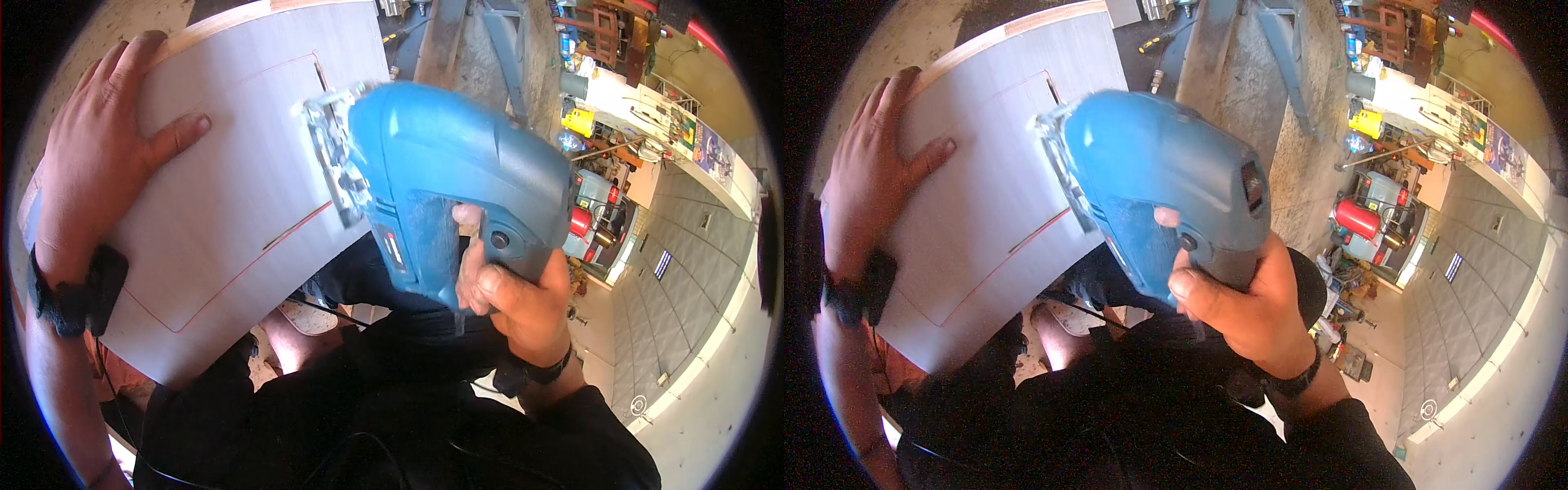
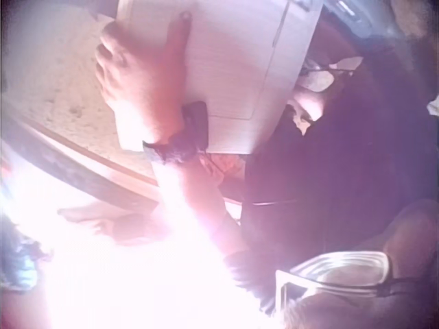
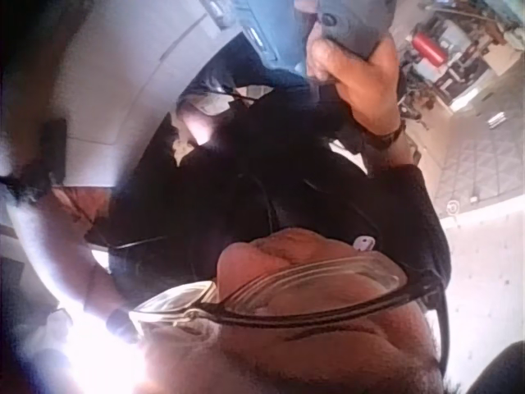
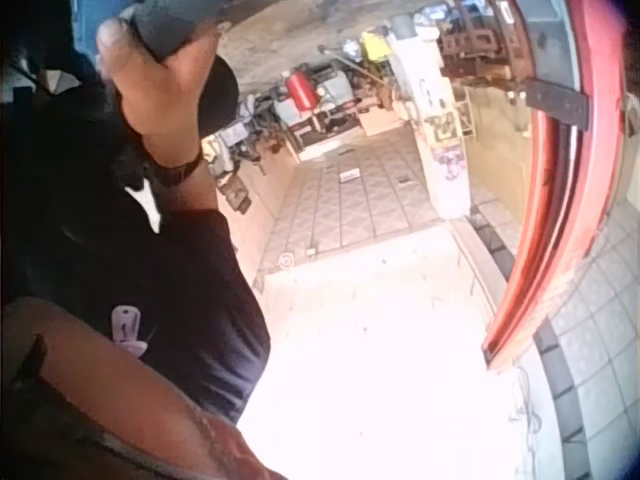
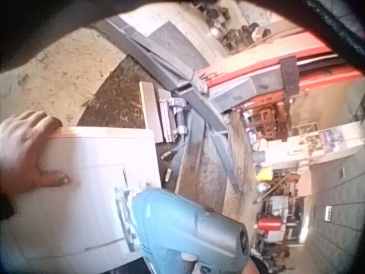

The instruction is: Cutting a rectangular hole in a wooden board using a jigsaw.

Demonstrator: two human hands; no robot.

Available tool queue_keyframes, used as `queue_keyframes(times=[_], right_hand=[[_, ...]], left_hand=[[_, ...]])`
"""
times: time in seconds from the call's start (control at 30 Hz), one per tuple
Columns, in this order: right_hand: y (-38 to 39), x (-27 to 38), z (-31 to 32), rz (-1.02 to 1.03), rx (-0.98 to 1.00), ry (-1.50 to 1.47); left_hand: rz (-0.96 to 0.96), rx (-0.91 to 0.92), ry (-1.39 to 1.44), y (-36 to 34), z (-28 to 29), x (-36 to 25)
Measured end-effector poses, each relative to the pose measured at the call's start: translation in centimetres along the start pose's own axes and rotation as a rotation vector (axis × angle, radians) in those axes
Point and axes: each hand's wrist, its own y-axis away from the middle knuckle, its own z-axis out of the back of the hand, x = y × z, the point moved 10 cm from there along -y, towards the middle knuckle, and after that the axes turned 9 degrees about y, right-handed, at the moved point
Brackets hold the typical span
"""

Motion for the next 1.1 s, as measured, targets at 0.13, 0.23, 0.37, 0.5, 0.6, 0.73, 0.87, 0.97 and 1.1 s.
queue_keyframes(times=[0.13, 0.23, 0.37, 0.5, 0.6, 0.73, 0.87, 0.97, 1.1], right_hand=[[0.9, 0.2, 0.6, 0.034, -0.061, 0.015], [2.1, 0.3, 1.3, 0.069, -0.003, 0.018], [4.5, -0.5, 3.2, -0.027, -0.066, -0.077], [5.0, -2.0, 3.3, -0.100, -0.079, -0.051], [4.9, -2.7, 2.7, -0.105, -0.062, -0.108], [5.0, -2.3, 2.5, -0.058, -0.040, -0.080], [5.0, -2.0, 2.1, -0.055, 0.016, 0.043], [4.6, -1.7, 1.5, -0.035, 0.027, 0.067], [4.0, -2.1, 1.3, -0.113, -0.026, -0.103]], left_hand=[[0.025, 0.033, 0.119, 0.1, -0.3, 0.6], [-0.001, 0.010, 0.040, -0.1, -0.1, 0.5], [-0.046, -0.030, -0.021, -0.3, 0.5, 0.3], [-0.033, -0.028, -0.032, -0.2, 0.6, 0.3], [0.036, 0.013, -0.022, -0.1, 0.1, 0.9], [0.082, 0.019, 0.017, -0.2, -0.4, 1.5], [0.021, -0.012, -0.105, -0.3, -0.6, 1.6], [-0.040, -0.045, -0.111, -0.4, -0.7, 1.6], [-0.026, -0.023, -0.072, -0.3, -0.8, 1.8]])
